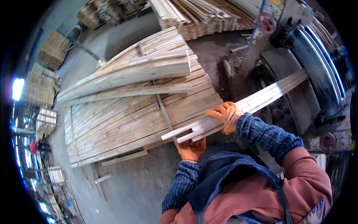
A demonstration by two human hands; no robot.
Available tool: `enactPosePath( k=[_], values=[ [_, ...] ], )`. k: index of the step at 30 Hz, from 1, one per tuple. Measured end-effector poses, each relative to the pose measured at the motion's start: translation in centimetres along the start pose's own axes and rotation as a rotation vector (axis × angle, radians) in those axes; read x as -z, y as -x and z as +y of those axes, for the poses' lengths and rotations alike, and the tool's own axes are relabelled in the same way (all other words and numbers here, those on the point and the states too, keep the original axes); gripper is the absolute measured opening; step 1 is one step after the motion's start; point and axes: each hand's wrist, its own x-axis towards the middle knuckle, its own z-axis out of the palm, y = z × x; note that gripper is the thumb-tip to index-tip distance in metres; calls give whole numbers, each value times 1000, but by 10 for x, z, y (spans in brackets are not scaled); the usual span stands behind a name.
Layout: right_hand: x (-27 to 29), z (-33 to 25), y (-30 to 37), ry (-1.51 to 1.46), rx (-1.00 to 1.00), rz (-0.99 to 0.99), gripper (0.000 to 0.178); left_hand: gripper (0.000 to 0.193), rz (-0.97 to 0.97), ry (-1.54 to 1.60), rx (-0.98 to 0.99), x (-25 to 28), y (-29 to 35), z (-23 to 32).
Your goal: The person picks up curved wood slats from a pile and feeds them through a processing machine one by one.
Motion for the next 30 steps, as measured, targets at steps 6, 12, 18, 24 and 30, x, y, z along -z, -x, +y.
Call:
enactPosePath(
  k=[6,12,18,24,30],
  values=[
    [-19,63,45,70,-130,17,118,65,236,318,158,-23,17,66],
    [-57,131,91,56,-297,227,98,65,432,198,155,6,14,77],
    [-1,162,90,-226,-450,-80,88,66,568,168,178,51,10,100],
    [18,126,-66,-1086,-165,236,66,52,654,49,257,90,-60,135],
    [-78,119,-311,-995,-162,-80,95,47,320,220,266,132,-188,169]
  ],
)
